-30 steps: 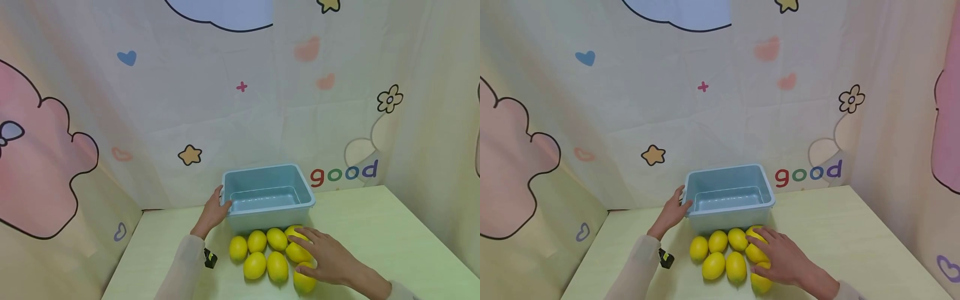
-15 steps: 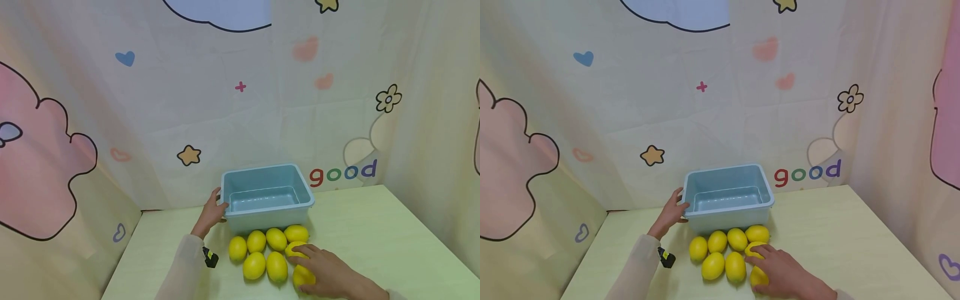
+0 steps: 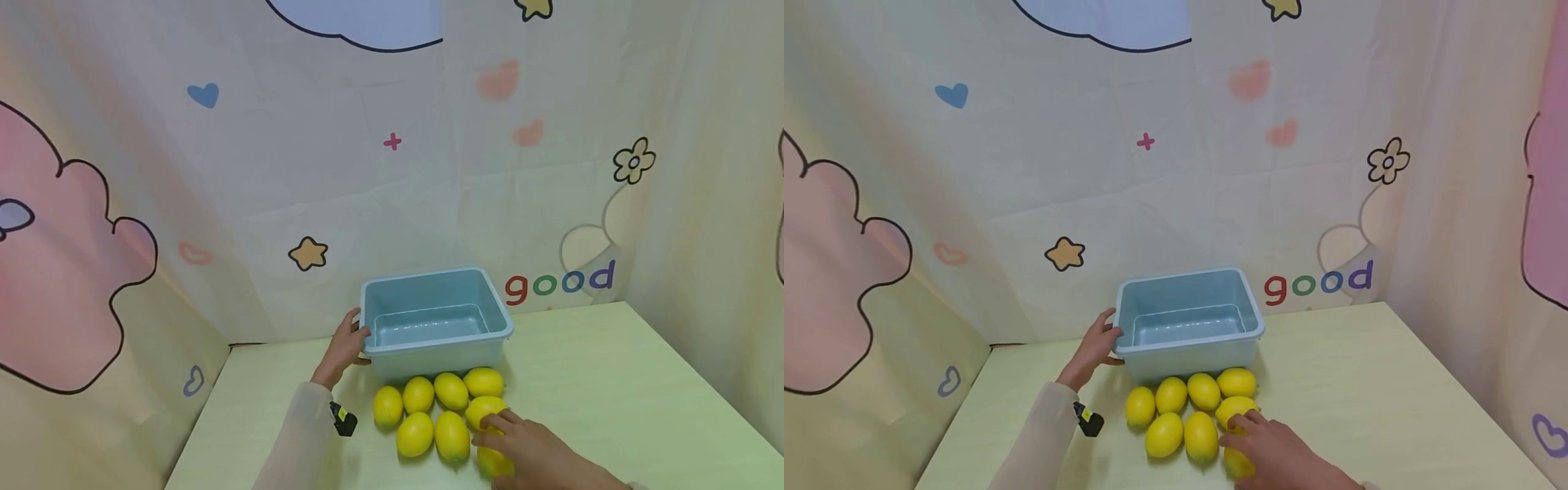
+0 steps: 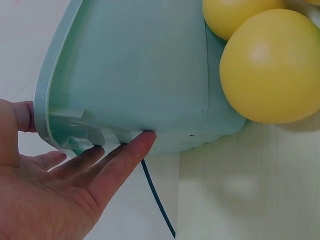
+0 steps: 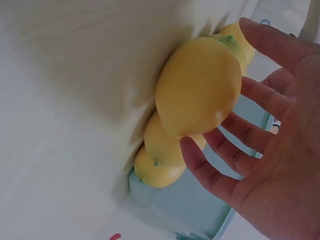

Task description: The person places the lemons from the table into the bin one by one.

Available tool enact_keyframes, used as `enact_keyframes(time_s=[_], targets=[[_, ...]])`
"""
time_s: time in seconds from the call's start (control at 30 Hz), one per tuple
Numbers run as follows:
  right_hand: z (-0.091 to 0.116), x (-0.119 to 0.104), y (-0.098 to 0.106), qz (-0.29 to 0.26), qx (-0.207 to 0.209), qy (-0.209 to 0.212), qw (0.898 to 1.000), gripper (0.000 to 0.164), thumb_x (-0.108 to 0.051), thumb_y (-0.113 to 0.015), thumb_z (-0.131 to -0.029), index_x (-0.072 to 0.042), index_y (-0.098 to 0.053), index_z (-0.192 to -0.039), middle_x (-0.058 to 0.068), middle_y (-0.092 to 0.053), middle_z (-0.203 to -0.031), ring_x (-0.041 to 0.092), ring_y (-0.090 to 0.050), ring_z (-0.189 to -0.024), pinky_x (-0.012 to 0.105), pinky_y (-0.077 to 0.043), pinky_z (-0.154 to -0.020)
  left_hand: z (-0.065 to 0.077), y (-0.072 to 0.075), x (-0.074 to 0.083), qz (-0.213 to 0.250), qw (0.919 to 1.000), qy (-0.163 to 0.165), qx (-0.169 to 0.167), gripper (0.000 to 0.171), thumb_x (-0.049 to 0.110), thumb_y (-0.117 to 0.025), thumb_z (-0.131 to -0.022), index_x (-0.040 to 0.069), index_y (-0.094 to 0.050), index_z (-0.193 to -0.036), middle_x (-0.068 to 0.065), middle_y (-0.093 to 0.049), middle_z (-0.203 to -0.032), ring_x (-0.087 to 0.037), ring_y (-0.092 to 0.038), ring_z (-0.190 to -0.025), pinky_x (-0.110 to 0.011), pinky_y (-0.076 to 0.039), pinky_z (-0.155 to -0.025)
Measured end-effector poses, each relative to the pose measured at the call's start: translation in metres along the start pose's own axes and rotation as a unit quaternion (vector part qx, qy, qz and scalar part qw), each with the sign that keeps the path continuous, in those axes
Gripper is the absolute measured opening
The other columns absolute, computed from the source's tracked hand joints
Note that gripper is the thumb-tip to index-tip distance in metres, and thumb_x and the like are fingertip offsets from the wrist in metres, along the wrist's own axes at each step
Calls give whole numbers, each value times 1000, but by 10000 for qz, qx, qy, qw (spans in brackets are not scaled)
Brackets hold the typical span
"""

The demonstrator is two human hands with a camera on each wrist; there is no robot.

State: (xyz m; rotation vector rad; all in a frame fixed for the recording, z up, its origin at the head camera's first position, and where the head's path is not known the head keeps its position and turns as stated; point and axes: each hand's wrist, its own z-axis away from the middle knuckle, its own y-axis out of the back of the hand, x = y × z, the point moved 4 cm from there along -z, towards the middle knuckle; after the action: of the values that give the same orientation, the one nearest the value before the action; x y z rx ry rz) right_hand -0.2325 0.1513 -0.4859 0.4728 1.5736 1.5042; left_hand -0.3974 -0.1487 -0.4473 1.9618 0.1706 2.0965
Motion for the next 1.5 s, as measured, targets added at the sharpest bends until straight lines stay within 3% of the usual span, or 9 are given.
enact_keyframes(time_s=[0.33,0.5,0.73,0.9,1.03,1.23,1.5], targets=[[-6,1,-14,149,-151,-5,9998,47,-49,-73,-81,-37,-63,-125,4,-58,-135,28,-53,-115,52,-53,-88,1,-1,1,5,10000,8,37,67,20,-46,-96,16,-19,-157,-22,-31,-158,-45,-51,-128,-55,-59,-74],[-9,2,-19,298,-122,64,9995,51,-59,-70,-79,-36,-63,-125,1,-61,-129,24,-54,-109,50,-50,-83,0,-1,1,-9,10000,32,34,67,20,-46,-96,16,-18,-157,-21,-31,-158,-45,-50,-129,-53,-60,-73],[-11,4,-26,-151,-338,71,9993,48,-66,-69,-76,-36,-64,-113,-13,-58,-106,5,-48,-83,31,-52,-74,0,0,1,25,10000,14,1,67,20,-46,-96,16,-18,-157,-22,-30,-159,-46,-49,-131,-54,-59,-74],[-11,5,-28,-194,-386,110,9990,46,-68,-68,-75,-37,-63,-109,-17,-54,-99,3,-44,-77,27,-48,-67,0,0,-1,59,10000,19,5,68,20,-46,-96,16,-18,-157,-22,-30,-158,-47,-48,-131,-55,-59,-74],[-10,3,-22,-95,-392,41,9992,46,-68,-70,-74,-37,-63,-109,-17,-56,-99,5,-45,-76,29,-49,-69,-1,1,-2,58,10000,28,31,67,21,-47,-96,18,-19,-157,-20,-30,-159,-45,-49,-131,-54,-59,-74],[-6,-3,-2,146,-166,-9,9998,39,-46,-77,-79,-36,-64,-115,-11,-62,-111,11,-56,-90,43,-55,-79,0,1,-1,-17,9999,-52,87,66,20,-47,-96,16,-20,-157,-21,-32,-158,-46,-49,-130,-53,-60,-74],[-8,-8,31,549,552,383,9962,42,-35,-80,-78,-26,-64,-116,-9,-59,-104,10,-52,-86,29,-49,-62,1,0,-1,-81,9998,-130,107,66,20,-47,-98,13,-20,-157,-22,-34,-157,-45,-52,-128,-51,-60,-73]])
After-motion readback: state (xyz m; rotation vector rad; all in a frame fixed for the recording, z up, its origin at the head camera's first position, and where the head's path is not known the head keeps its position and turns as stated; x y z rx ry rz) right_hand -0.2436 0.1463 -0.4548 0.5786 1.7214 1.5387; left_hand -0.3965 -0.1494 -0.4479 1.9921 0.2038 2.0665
